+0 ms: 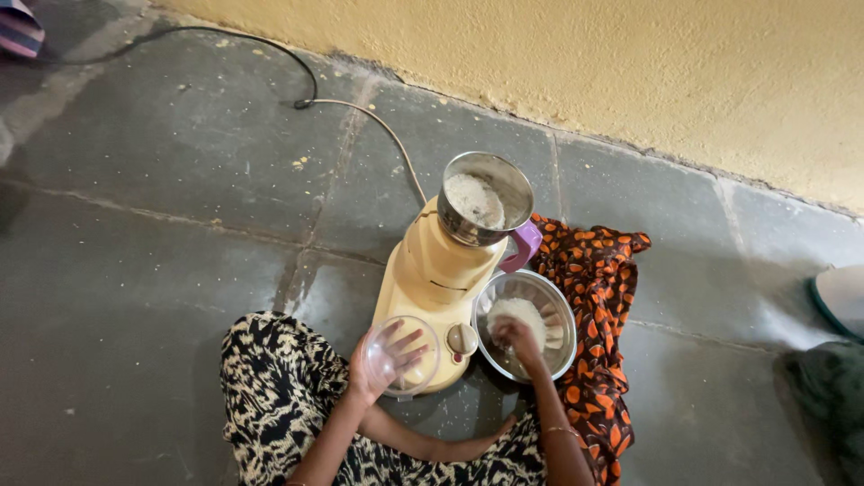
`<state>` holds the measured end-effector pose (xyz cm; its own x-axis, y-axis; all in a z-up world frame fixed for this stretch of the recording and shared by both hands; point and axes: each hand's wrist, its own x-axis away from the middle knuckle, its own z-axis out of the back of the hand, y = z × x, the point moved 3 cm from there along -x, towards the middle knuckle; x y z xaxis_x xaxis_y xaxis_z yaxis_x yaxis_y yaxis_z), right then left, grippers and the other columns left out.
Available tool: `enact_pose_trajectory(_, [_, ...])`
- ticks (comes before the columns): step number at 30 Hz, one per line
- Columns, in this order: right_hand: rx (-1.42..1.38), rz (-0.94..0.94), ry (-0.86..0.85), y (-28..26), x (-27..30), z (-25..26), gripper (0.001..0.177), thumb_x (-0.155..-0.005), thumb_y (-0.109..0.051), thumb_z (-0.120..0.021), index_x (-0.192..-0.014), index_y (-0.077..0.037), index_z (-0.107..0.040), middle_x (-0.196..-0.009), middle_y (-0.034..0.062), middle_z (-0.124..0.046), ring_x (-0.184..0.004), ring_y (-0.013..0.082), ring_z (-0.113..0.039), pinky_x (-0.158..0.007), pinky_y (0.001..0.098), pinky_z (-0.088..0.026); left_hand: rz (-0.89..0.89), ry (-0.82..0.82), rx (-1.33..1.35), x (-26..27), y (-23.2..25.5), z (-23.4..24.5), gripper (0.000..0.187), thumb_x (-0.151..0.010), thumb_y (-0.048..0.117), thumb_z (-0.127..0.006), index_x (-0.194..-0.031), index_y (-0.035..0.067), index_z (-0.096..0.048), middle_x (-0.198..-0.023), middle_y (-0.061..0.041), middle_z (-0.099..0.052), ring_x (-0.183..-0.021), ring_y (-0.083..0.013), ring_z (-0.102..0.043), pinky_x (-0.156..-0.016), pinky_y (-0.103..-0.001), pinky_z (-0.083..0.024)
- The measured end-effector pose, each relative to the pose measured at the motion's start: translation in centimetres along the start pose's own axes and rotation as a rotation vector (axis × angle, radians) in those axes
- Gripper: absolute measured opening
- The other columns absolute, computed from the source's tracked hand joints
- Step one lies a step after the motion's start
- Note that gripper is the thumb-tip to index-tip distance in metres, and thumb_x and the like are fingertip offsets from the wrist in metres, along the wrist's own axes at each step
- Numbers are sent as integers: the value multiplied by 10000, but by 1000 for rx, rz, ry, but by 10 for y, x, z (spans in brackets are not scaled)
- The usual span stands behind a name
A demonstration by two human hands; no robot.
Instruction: The person sits on the floor and uses a blender to grind white grains. They repeatedly pour grains from a metal bowl into the blender jar, secure the lid, operate the machine, and then pour the ground contents back into the bowl. This cycle is performed multiple times to process the entire batch.
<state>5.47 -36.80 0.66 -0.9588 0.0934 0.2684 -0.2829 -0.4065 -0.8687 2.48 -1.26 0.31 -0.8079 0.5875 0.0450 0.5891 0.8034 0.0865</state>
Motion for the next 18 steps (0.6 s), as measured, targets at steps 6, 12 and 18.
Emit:
enact_pose_trajectory(6, [-36,221,-156,-7,-2,-10,563,-820,155,-505,-1351,-4,-604,-1068,128,-707,-946,166,-671,-823,293,-579,-13,-41,-29,-3,5,-3,641,-1030,516,-366,-1461,52,-465,-1522,-323,-434,-1336,-580,-465,-1109,-604,-417])
enact_pose_trajectory(12, [-22,-162,-43,8,5,5,351,-971,3,-466,-1216,-2,-717,-1076,186,-747,-898,301,-705,-824,401,-628,-29,-29,-45,0,5,-1,646,-1016,518,-366,-1458,58,-466,-1523,-318,-440,-1343,-576,-473,-1112,-594,-423])
enact_pose_trajectory(18, [527,392,209,-3,19,8,266,-962,-64,-506,-1157,12,-671,-1092,247,-700,-989,429,-679,-900,463,-537,-6,11,-18,-2,-3,6,624,-1025,519,-374,-1438,60,-464,-1511,-329,-444,-1338,-585,-471,-1118,-605,-414])
